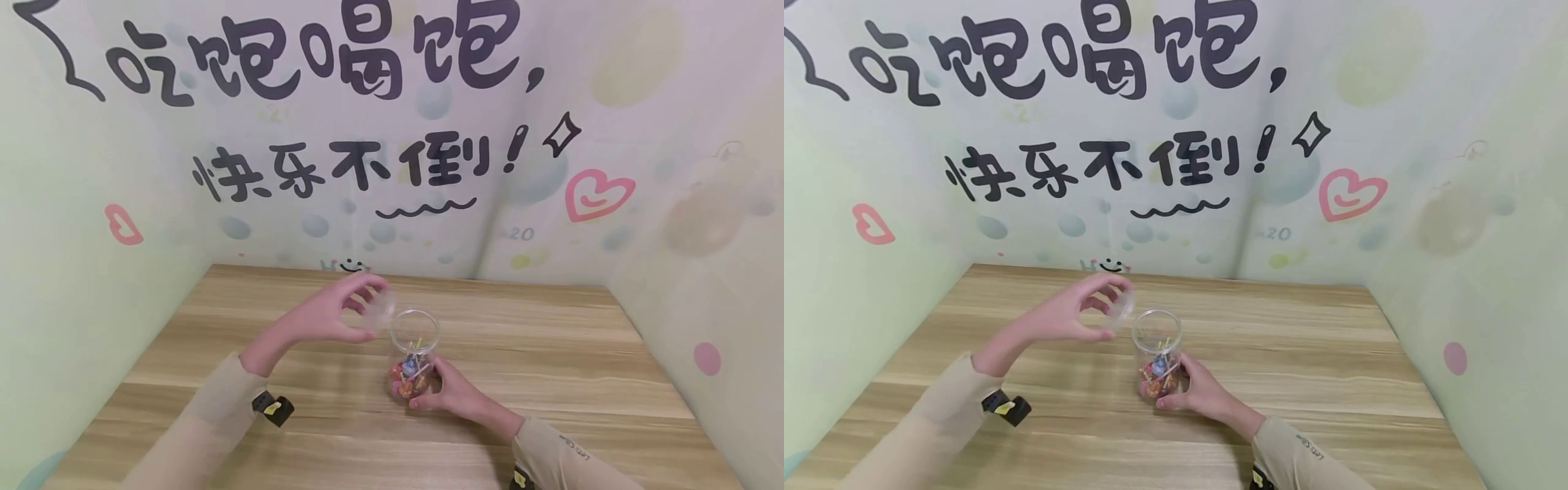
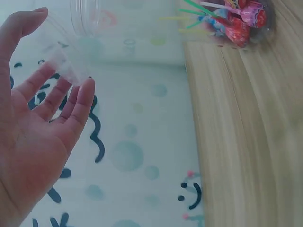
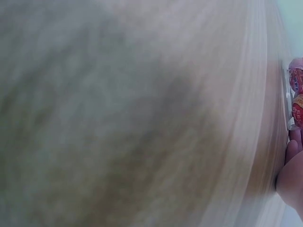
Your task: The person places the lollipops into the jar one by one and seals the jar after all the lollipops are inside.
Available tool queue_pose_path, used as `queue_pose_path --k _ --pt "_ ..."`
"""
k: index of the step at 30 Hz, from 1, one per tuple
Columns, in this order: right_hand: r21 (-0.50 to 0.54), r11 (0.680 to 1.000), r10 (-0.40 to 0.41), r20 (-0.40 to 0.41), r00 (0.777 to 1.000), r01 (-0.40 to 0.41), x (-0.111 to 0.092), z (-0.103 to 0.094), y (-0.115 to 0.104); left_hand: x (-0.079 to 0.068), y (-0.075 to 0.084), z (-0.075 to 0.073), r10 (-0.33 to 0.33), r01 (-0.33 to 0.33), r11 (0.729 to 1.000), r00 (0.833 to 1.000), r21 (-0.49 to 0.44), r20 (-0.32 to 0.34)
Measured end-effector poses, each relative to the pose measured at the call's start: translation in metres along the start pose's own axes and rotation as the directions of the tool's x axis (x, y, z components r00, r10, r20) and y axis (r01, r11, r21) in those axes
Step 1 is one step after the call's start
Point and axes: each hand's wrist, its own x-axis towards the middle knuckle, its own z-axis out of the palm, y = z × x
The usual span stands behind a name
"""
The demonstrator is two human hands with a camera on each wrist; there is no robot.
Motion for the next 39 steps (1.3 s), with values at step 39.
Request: queue_pose_path --k 39 --pt "0.006 1.0 -0.001 0.012 1.0 0.001 -0.001 -0.001 -0.001 0.026 0.022 0.033 0.099 -0.106 0.925 0.994 0.365 0.04"
